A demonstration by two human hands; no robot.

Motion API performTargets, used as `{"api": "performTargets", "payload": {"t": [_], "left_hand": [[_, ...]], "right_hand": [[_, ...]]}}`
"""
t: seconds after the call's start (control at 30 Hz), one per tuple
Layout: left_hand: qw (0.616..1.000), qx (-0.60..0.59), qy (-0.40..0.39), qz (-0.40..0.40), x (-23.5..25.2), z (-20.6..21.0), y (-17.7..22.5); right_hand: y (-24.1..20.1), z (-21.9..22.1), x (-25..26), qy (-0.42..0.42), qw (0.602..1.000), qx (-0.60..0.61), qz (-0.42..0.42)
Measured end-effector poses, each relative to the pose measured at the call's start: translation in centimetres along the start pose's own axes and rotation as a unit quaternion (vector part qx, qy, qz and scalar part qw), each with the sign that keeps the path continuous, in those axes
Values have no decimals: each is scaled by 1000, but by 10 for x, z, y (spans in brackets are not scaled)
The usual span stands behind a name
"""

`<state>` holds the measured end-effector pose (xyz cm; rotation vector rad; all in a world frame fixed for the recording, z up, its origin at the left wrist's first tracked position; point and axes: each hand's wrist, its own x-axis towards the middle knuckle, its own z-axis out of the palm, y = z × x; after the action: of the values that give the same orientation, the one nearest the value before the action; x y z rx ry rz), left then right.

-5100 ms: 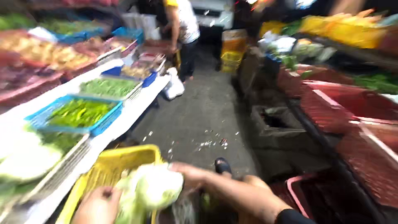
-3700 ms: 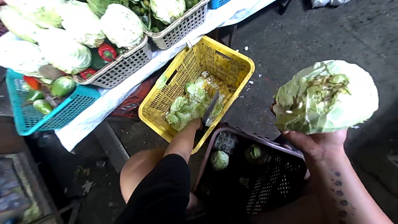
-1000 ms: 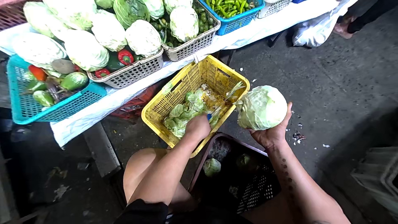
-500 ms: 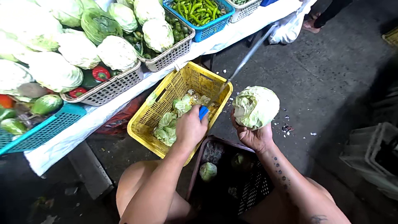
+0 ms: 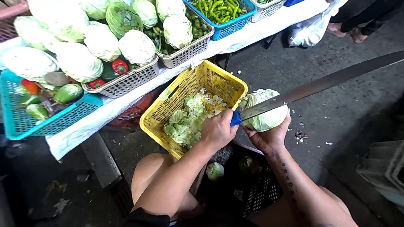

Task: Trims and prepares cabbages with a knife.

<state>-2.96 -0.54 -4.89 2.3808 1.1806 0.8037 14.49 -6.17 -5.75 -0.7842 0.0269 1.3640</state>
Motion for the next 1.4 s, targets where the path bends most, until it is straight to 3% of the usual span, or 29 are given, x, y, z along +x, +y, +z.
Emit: {"api": "performTargets", "payload": {"t": [0.57, 0.67, 0.83, 0.93, 1.03, 1.23, 1.4], "left_hand": [[997, 52, 14, 50, -9, 6, -6], [998, 55, -8, -11, -14, 12, -21], [967, 70, -146, -197, -2, 5, -36], [963, 51, -150, -220, 7, 4, -25], [972, 13, -125, -200, 9, 5, -11], [996, 28, -59, -56, 2, 2, -2], [999, 3, -34, -38, 1, 0, -17]], "right_hand": [[7, -7, -8, 4, 997, 43, 66], [8, -5, -10, 15, 997, 48, 60], [-4, -1, -9, 2, 998, 43, 47], [-6, 3, -7, -11, 998, 38, 45], [-2, 2, -4, -19, 997, 46, 60], [-1, -2, -1, -3, 996, 33, 81], [1, -11, -6, -26, 986, 58, 152]]}}
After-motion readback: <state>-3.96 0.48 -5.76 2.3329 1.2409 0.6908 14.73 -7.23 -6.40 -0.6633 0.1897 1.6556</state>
